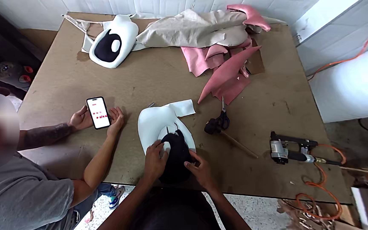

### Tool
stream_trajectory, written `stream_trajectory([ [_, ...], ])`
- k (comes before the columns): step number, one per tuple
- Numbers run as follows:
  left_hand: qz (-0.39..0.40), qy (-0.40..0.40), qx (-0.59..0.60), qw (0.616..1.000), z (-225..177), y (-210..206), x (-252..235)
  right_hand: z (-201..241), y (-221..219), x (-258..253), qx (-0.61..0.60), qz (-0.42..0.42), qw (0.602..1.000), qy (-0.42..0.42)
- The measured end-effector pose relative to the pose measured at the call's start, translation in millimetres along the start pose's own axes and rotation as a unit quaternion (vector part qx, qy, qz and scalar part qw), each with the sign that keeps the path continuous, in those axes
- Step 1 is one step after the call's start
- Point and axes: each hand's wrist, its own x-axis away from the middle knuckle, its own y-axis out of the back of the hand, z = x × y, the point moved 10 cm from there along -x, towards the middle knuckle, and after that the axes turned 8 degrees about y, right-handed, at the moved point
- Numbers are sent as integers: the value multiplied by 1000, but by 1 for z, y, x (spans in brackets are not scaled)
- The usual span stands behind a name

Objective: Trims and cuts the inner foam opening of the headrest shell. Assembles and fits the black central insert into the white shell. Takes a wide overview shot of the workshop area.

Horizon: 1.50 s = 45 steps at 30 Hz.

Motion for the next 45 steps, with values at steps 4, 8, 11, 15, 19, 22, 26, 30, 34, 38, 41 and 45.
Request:
stream_trajectory([
  [4,4,-65,-65,996,-11,-5,-13,11,-13,1,91,-20,996,9],
  [8,0,-139,-35,990,-15,-15,-22,15,-9,22,-28,-82,996,-28],
  [11,-37,-215,-25,976,-13,-22,-18,9,-23,41,-117,-136,982,-52],
  [15,-36,-252,23,967,-16,-23,-16,13,-40,47,-127,-175,976,-14],
  [19,-38,-271,26,961,-27,-2,-33,23,-25,48,-118,-243,962,40],
  [22,-78,-274,-43,958,-43,16,-65,23,-22,40,-133,-253,957,42],
  [26,-85,-225,-142,960,-61,21,-127,19,-21,21,-120,-287,949,45],
  [30,-45,-219,-208,952,-77,6,-153,16,-21,11,-85,-299,950,27],
  [34,-34,-198,-232,952,-81,-2,-161,18,-20,7,-47,-300,953,17],
  [38,-38,-205,-225,952,-81,2,-160,19,-21,3,-33,-300,953,11],
  [41,-43,-224,-221,948,-85,1,-159,22,-17,0,5,-303,953,14],
  [45,-28,-234,-243,941,-82,-3,-161,23,-16,-9,48,-308,950,27],
])
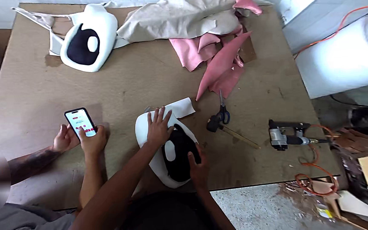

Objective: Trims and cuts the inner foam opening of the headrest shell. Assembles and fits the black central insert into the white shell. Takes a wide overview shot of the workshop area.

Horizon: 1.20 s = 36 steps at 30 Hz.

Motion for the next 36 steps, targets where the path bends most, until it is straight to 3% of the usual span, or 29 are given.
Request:
stream_trajectory([
  [11,60,-23,-11,998,2,-3,-3,4,19,19,-70,-38,996,-41],
  [23,38,-19,-12,999,2,-4,-4,6,1,-1,-42,-12,998,-46],
  [30,30,18,-5,999,4,-3,-9,38,38,12,-37,-10,998,-51],
  [36,30,29,-35,999,-2,-7,-8,36,30,12,-2,-3,998,-57],
])
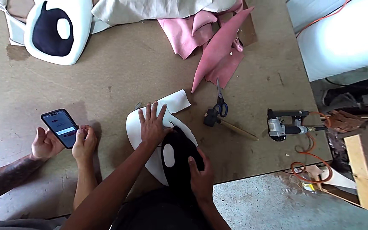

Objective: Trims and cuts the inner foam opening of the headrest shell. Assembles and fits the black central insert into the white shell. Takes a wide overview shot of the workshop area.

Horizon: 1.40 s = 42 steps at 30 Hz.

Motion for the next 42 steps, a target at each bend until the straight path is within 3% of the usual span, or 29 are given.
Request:
stream_trajectory([
  [12,7,-19,77,997,4,7,-3,-15,-11,-15,27,29,999,-27],
  [18,-7,3,35,999,-1,1,-5,-38,-31,-13,-6,13,1000,-9],
  [27,22,-51,36,998,0,3,-1,-41,-39,-17,21,47,999,-9],
  [31,-19,-105,90,990,-28,7,61,-40,-39,-20,34,53,998,0],
  [35,30,-144,81,986,-64,-41,145,-42,-41,-22,75,84,994,-7],
  [42,9,-114,59,992,-56,-41,156,-25,-53,-45,133,194,972,21],
])
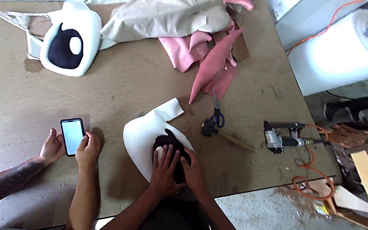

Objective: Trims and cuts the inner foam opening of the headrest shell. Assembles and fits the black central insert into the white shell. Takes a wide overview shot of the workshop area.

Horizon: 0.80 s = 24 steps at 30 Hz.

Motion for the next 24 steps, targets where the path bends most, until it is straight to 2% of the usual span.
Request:
stream_trajectory([
  [4,-13,1,5,1000,2,4,1,-1,5,-1,20,98,995,24],
  [8,-67,32,80,994,7,23,4,-3,7,-6,9,114,992,55],
  [13,-135,102,307,937,34,52,8,-20,2,-18,-142,150,977,50],
  [18,-200,91,368,903,39,67,15,-22,4,-25,-204,137,967,69],
  [21,-172,95,330,923,41,47,18,-15,0,-18,-181,109,973,91],
  [24,-97,40,180,978,16,31,21,-13,-2,-15,-161,85,979,95],
])
